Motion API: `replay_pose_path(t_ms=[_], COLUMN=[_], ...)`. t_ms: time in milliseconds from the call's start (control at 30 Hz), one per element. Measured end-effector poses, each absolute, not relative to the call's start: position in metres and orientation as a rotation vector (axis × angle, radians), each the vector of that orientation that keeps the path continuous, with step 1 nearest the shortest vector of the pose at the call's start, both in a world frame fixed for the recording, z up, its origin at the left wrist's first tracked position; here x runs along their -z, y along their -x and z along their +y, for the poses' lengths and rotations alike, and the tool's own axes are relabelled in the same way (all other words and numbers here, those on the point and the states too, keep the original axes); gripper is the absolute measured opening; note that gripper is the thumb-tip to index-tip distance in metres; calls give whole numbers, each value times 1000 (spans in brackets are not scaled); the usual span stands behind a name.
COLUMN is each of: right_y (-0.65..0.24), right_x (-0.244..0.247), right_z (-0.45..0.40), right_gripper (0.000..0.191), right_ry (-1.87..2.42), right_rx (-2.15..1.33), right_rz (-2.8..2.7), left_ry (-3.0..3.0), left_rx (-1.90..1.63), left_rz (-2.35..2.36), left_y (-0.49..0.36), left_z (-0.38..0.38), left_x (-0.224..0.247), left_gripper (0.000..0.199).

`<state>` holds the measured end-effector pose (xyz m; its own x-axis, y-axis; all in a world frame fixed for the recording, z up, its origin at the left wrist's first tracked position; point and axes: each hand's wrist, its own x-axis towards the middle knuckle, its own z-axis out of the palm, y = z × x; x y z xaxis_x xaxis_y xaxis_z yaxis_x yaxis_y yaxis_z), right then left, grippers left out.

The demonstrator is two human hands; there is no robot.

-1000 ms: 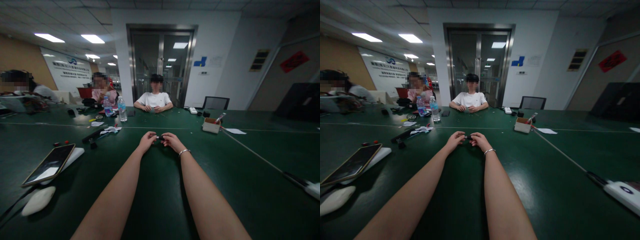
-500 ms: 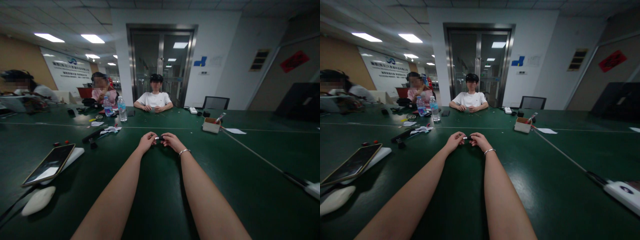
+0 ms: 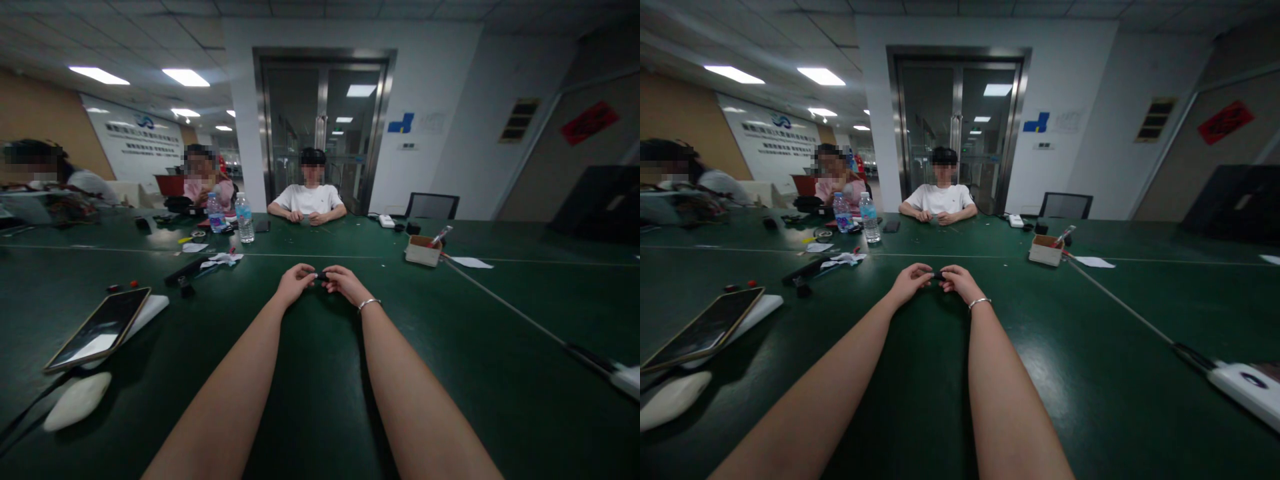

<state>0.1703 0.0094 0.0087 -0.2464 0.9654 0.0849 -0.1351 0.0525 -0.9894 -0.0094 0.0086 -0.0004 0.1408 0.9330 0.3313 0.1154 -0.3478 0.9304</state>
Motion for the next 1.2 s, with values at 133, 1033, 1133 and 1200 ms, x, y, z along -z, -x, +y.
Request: replay_pose_path(t_ms=[133,1033,1133,1200], right_y=[-170,-169,-170,-170], right_x=[-9,-10,-9,-8], right_z=[10,8,9,10], right_gripper=[10,12,11,11], right_ry=[951,958,957,950], right_rx=[-1389,-1378,-1385,-1390], right_rz=[-1319,-1343,-1333,-1326], left_ry=[-1609,-1648,-1679,-1684], left_rx=[-1270,-1251,-1240,-1231], left_rz=[1037,1072,1070,1059], left_y=[9,10,12,13], left_z=[7,11,12,12], left_x=[0,2,2,2], left_gripper=[27,28,27,28])
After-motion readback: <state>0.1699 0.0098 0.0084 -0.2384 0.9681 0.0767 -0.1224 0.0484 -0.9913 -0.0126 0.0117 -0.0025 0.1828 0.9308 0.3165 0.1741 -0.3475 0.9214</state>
